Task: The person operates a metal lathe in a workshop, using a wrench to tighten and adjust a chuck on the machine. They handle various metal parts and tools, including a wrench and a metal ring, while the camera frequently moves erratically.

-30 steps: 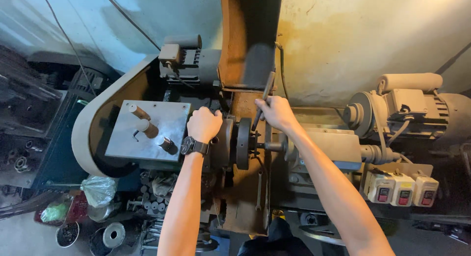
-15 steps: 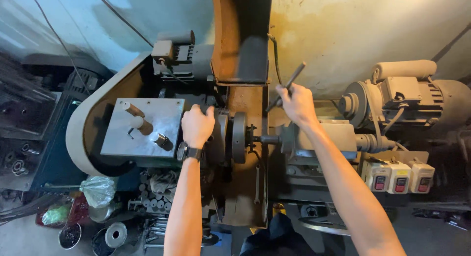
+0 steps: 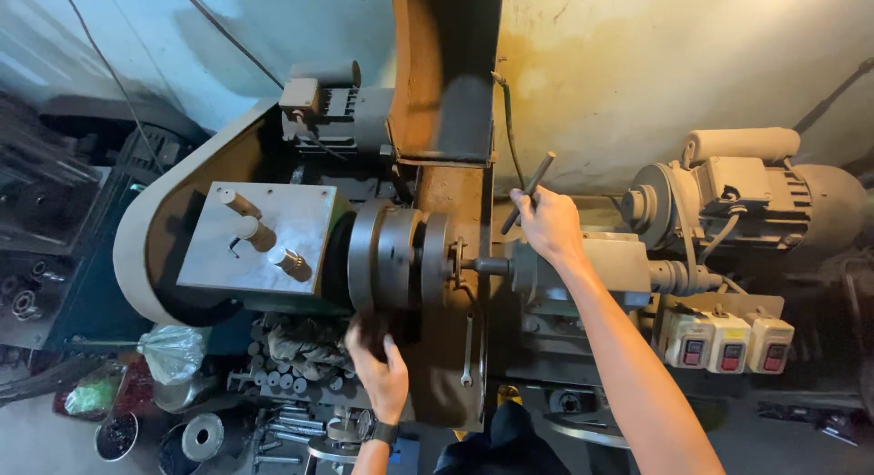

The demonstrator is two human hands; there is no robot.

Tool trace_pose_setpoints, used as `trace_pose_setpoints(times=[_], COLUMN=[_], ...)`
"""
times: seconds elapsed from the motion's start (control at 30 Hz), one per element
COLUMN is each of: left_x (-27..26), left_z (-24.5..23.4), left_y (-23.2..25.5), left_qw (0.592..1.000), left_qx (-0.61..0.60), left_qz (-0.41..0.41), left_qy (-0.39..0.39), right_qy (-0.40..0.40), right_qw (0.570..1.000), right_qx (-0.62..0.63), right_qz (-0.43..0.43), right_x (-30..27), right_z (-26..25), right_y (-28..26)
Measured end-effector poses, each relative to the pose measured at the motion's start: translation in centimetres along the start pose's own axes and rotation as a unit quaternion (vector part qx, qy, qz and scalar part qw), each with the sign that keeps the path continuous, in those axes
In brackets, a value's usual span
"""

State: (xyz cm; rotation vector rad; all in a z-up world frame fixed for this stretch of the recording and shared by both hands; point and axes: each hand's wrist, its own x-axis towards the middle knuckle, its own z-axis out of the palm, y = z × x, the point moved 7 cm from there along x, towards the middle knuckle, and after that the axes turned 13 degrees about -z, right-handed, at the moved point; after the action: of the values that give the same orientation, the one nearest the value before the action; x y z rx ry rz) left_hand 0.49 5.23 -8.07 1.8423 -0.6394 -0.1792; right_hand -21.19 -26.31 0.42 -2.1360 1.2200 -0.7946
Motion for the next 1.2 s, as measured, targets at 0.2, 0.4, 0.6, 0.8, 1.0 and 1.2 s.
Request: trace_pose_setpoints(times=[0.2,0.4,0.6,0.8,1.0,1.2], left_x=[8.5,15.7,11.1,14.2,19.2,19.2], left_z=[0.7,5.7,1.7,4.5,9.2,8.7], left_y=[12.1,12.3,12.3,13.7,9.6,9.8], left_qw=[0.979,0.972,0.982,0.973,0.924,0.926], left_qx=[0.061,0.173,0.086,0.151,0.357,0.355], left_qz=[0.191,0.082,0.142,0.154,-0.021,-0.033], left_qy=[0.029,-0.133,-0.087,-0.075,-0.138,-0.128], right_qy=[0.007,0.026,0.073,0.034,-0.122,-0.145], right_qw=[1.000,0.999,0.991,0.971,0.990,0.988], right_qx=[0.003,0.027,0.113,0.236,0.067,0.050], right_qz=[-0.008,-0.012,-0.027,-0.022,0.018,-0.008], right_x=[0.5,0.5,0.6,2.4,4.5,4.6], right_z=[0.3,0.0,0.1,4.0,7.8,9.2], right_y=[0.7,0.7,1.2,-1.6,-4.2,-3.3])
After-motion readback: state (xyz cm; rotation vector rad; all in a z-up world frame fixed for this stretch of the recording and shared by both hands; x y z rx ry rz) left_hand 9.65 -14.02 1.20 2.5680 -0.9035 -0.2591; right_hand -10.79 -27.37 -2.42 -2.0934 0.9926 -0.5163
